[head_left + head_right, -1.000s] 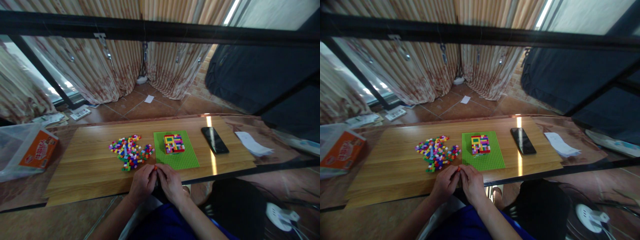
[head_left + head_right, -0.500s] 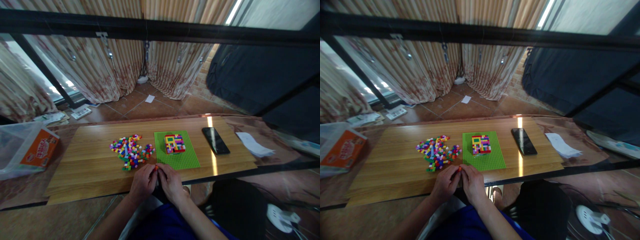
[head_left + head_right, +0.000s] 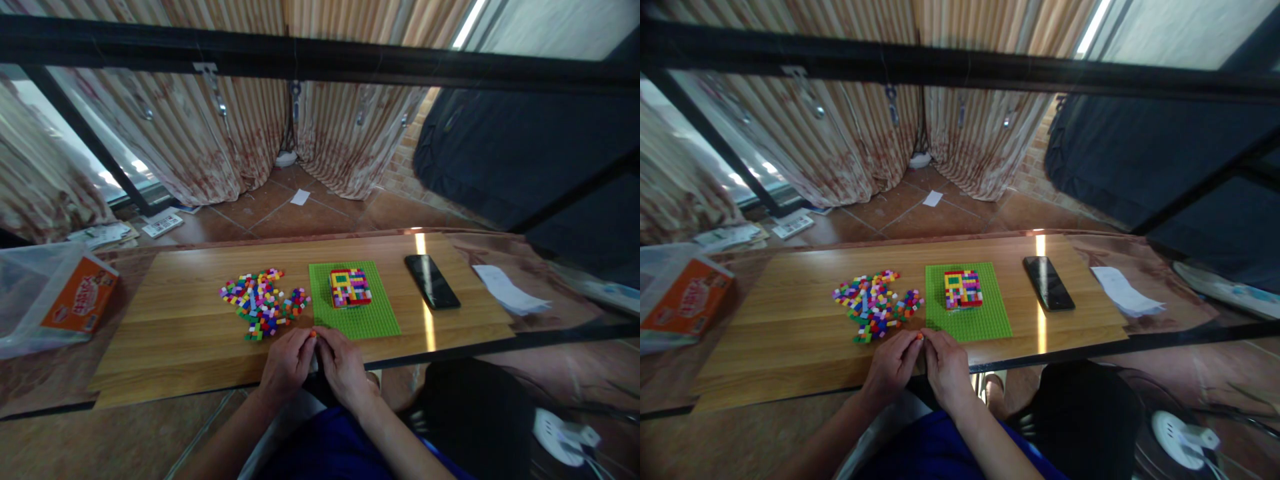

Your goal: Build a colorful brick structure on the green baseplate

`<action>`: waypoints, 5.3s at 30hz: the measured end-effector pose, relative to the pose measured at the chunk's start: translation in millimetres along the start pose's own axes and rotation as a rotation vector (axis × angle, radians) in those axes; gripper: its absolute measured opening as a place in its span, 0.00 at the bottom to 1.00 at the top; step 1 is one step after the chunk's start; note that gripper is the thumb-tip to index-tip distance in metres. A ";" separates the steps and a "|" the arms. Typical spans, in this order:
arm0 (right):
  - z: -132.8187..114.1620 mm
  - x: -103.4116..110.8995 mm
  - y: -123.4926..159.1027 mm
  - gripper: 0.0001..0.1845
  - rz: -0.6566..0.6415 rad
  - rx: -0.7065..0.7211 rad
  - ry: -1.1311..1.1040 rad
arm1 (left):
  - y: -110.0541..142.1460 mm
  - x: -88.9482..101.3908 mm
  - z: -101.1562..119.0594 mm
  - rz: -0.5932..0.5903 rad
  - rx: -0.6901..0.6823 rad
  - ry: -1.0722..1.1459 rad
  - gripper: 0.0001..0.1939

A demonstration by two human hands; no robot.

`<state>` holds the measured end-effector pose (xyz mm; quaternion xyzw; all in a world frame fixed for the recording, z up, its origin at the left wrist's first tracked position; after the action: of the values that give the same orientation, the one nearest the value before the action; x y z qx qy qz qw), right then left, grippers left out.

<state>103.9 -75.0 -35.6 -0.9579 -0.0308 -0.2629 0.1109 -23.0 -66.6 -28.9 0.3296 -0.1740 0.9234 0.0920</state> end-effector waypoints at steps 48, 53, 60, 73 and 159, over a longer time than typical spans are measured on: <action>53.0 121.6 -13.1 0.15 0.449 -0.171 0.020 | -94.5 -7.4 37.5 -0.050 -0.049 0.028 0.06; 81.7 137.5 -12.0 0.16 0.527 -0.183 0.052 | -130.4 -24.8 58.7 -0.156 -0.181 -0.226 0.06; 80.4 133.4 -8.5 0.11 0.531 -0.139 0.063 | -146.5 -39.2 67.2 -0.166 -0.248 -0.441 0.07; 78.6 128.3 -8.5 0.10 0.486 -0.119 0.139 | -141.5 -47.6 64.4 -0.074 -0.179 -0.455 0.06; 74.4 136.3 -61.2 0.13 -0.016 -0.274 -0.498 | -101.7 -54.1 83.2 0.210 0.059 -0.041 0.07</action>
<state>250.9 1.7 -16.3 -0.9988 -0.0286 -0.0221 -0.0326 95.4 -7.6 23.0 0.3308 -0.1822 0.9257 -0.0187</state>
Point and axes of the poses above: each hand's wrist, its own y-axis away from the middle knuckle, its own x-axis out of the back of the hand, z = x × y, the point moved 5 cm from there along -y, towards the middle knuckle, and after that the axes turned 1 degree about -x, right-handed, at the moved point
